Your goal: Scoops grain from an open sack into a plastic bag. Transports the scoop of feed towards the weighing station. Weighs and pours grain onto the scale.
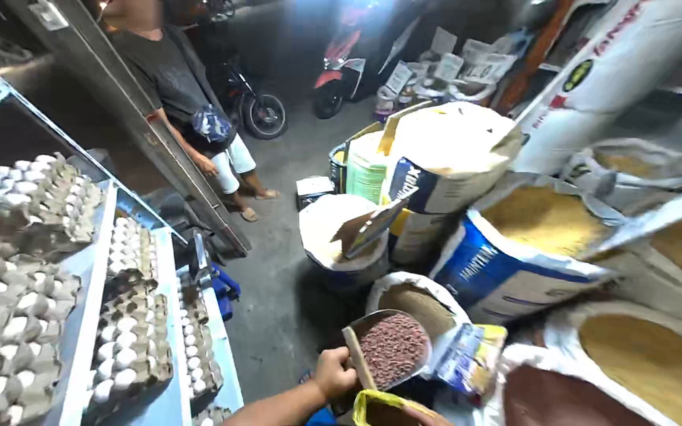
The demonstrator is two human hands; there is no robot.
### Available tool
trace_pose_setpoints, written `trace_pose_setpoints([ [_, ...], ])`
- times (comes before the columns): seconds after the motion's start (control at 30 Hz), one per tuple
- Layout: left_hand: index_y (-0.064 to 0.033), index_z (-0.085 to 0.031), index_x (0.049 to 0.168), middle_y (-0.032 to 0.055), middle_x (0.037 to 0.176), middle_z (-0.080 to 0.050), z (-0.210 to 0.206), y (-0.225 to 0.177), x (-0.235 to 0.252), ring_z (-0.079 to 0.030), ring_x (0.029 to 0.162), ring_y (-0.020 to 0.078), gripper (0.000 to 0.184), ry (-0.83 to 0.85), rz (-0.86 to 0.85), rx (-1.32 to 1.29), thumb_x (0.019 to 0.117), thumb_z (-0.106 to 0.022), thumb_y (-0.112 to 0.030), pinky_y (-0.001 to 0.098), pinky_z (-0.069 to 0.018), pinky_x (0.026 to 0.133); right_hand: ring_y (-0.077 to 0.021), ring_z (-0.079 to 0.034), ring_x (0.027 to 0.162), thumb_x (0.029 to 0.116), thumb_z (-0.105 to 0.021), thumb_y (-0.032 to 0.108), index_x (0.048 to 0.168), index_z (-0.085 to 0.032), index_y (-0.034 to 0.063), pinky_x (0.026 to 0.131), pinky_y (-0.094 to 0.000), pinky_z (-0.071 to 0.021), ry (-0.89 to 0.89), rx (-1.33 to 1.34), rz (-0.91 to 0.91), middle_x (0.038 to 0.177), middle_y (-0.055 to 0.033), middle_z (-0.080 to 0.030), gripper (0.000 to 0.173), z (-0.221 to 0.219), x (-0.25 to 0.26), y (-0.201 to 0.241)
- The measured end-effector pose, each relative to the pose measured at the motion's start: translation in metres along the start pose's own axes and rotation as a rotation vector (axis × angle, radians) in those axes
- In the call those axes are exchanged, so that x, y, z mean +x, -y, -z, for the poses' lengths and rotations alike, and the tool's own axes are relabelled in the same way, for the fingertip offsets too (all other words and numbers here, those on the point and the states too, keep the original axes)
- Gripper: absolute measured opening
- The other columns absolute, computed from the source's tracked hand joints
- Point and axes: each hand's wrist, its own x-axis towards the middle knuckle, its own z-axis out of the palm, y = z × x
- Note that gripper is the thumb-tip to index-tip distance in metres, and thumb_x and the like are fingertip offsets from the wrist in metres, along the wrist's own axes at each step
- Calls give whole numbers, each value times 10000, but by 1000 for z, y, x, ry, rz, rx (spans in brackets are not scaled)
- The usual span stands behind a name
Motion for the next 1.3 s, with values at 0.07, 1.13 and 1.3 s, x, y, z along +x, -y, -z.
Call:
trace_pose_setpoints([
  [0.07,10,-689,822,136,763,-689,61,34,3,-688,740,264,190,-137,74,31,795,-670,-176,498,-560,705,-177,-646,1242,828,-580,-39,1209,-675,-131,1107,-341,-497,22,-26,10,1279,-202,-693,403,-32,60,-3],
  [1.13,57,-671,1029,43,760,-640,632,234,432,-556,580,66,213,-708,381,-234,834,-635,-22,284,-511,570,-138,-621,1245,883,-485,-70,1288,-682,-15,1082,-300,-487,214,19,-55,1325,-155,-670,453,-273,952,-18],
  [1.3,58,-645,1040,11,712,-586,690,249,552,-513,537,54,195,-699,395,-402,859,-603,-1,253,-479,530,-145,-638,1224,881,-517,-60,1275,-686,-19,1063,-310,-509,133,-49,-82,1310,-153,-680,430,-256,1060,-28],
])
